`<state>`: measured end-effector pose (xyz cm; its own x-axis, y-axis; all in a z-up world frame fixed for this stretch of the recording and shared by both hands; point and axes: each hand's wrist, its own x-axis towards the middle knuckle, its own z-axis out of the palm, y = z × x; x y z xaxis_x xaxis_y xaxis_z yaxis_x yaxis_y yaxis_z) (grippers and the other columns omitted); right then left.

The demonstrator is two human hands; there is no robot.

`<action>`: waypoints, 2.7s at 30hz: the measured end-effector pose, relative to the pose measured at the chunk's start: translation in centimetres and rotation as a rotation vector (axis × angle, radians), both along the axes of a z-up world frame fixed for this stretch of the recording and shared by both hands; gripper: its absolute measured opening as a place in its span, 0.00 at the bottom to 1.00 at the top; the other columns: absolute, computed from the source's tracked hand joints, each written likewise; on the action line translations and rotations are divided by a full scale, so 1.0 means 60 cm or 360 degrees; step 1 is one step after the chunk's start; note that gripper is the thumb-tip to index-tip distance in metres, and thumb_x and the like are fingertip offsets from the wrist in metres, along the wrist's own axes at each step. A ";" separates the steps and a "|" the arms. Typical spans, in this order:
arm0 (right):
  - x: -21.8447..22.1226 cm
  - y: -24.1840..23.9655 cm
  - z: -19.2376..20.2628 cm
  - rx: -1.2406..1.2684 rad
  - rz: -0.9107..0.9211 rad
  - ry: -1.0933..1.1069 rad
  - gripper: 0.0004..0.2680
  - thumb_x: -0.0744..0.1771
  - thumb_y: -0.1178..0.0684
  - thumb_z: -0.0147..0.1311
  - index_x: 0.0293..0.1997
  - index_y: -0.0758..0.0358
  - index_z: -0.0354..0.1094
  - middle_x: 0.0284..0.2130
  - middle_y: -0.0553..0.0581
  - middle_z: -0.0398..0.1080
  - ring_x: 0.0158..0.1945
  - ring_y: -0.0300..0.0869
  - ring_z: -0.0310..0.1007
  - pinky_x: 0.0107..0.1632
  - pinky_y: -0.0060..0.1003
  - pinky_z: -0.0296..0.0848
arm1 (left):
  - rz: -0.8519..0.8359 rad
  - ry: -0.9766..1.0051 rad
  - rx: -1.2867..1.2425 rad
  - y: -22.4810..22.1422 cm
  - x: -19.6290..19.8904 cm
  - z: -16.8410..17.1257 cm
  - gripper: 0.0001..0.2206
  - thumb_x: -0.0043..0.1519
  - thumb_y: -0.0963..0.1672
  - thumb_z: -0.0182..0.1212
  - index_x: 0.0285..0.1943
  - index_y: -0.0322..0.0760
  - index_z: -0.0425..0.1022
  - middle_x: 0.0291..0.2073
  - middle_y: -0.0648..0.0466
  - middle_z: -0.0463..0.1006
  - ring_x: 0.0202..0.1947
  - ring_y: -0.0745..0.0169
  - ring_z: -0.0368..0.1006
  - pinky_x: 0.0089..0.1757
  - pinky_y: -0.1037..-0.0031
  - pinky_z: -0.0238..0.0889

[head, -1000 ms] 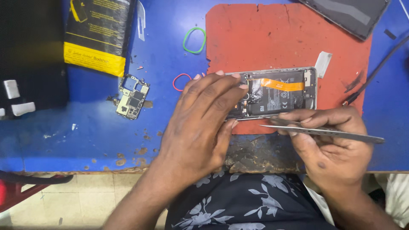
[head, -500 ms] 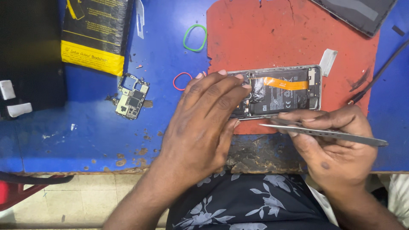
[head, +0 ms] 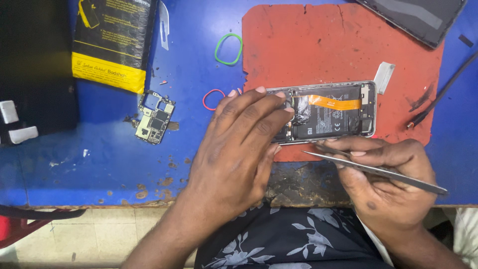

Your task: The person disassembles a Redmi smartphone, removes the back cover, applies adhesive to the edges, and reassembles the device. They use rubber bands to secure the casing while the adhesive sets, then remove the bands and inspect the phone.

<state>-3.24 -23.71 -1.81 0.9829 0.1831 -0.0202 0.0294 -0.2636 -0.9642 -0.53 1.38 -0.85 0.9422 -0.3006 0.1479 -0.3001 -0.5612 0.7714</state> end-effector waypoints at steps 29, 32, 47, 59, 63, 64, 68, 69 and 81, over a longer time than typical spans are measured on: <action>0.005 -0.003 -0.005 0.0128 0.0008 0.0073 0.10 0.69 0.70 0.51 0.48 0.66 0.54 0.45 0.74 0.74 0.55 0.51 0.79 0.57 0.41 0.82 | -0.0097 -0.0213 0.0156 -0.018 0.002 0.003 0.12 0.61 0.40 0.64 0.53 0.32 0.77 0.63 0.47 0.70 0.70 0.44 0.61 0.68 0.38 0.48; 0.004 -0.002 -0.005 0.0128 0.0026 0.0059 0.10 0.69 0.70 0.52 0.48 0.66 0.54 0.45 0.75 0.75 0.54 0.51 0.79 0.57 0.41 0.81 | -0.0156 -0.0218 0.0154 -0.018 0.001 0.002 0.10 0.61 0.42 0.64 0.49 0.32 0.77 0.61 0.46 0.71 0.69 0.44 0.63 0.68 0.35 0.47; 0.008 -0.050 -0.015 0.0617 -0.0215 0.0070 0.05 0.73 0.63 0.53 0.50 0.65 0.60 0.44 0.65 0.72 0.51 0.48 0.76 0.61 0.52 0.81 | 0.0217 -0.0094 -0.0343 0.018 -0.006 0.015 0.08 0.61 0.36 0.65 0.46 0.31 0.71 0.42 0.49 0.77 0.47 0.51 0.77 0.59 0.54 0.70; 0.023 -0.009 0.041 -0.0234 0.0410 -0.0038 0.14 0.63 0.62 0.60 0.30 0.58 0.49 0.38 0.64 0.75 0.42 0.48 0.79 0.44 0.43 0.82 | -0.0313 -0.0210 -0.0372 0.005 -0.047 0.023 0.14 0.51 0.38 0.65 0.46 0.23 0.76 0.39 0.41 0.77 0.36 0.50 0.74 0.38 0.62 0.70; 0.038 0.015 0.023 -0.0232 0.0736 -0.0346 0.16 0.61 0.64 0.65 0.27 0.59 0.51 0.35 0.66 0.76 0.40 0.49 0.84 0.38 0.38 0.85 | -0.0273 -0.0271 -0.0424 -0.007 -0.056 0.009 0.10 0.58 0.37 0.69 0.44 0.27 0.72 0.45 0.42 0.75 0.42 0.51 0.75 0.44 0.62 0.71; 0.039 0.016 0.022 -0.0208 0.0723 -0.0337 0.16 0.62 0.64 0.65 0.26 0.59 0.50 0.34 0.65 0.76 0.39 0.48 0.84 0.38 0.37 0.85 | -0.0258 -0.0266 -0.0461 -0.009 -0.058 0.006 0.10 0.59 0.37 0.69 0.44 0.27 0.71 0.45 0.42 0.75 0.43 0.51 0.75 0.44 0.62 0.71; 0.033 0.013 0.020 -0.0261 0.0581 -0.0284 0.17 0.63 0.64 0.63 0.24 0.58 0.49 0.33 0.62 0.77 0.38 0.46 0.84 0.37 0.35 0.83 | -0.0338 -0.0232 -0.0532 0.002 -0.051 -0.006 0.14 0.57 0.37 0.68 0.49 0.25 0.72 0.46 0.40 0.75 0.43 0.45 0.75 0.46 0.57 0.71; 0.032 0.011 0.020 -0.0312 0.0523 -0.0269 0.17 0.62 0.64 0.63 0.24 0.57 0.49 0.33 0.62 0.77 0.38 0.45 0.84 0.37 0.35 0.82 | -0.0203 -0.0207 -0.0460 0.002 -0.050 -0.005 0.15 0.56 0.36 0.67 0.51 0.25 0.71 0.48 0.40 0.74 0.45 0.44 0.74 0.47 0.55 0.69; 0.058 -0.014 0.004 -0.0480 -0.0110 -0.0051 0.14 0.65 0.64 0.56 0.28 0.60 0.47 0.39 0.63 0.72 0.47 0.39 0.79 0.46 0.33 0.83 | 0.0301 0.0214 0.0163 -0.033 -0.008 0.004 0.39 0.49 0.41 0.60 0.74 0.31 0.53 0.72 0.37 0.57 0.74 0.31 0.52 0.69 0.36 0.41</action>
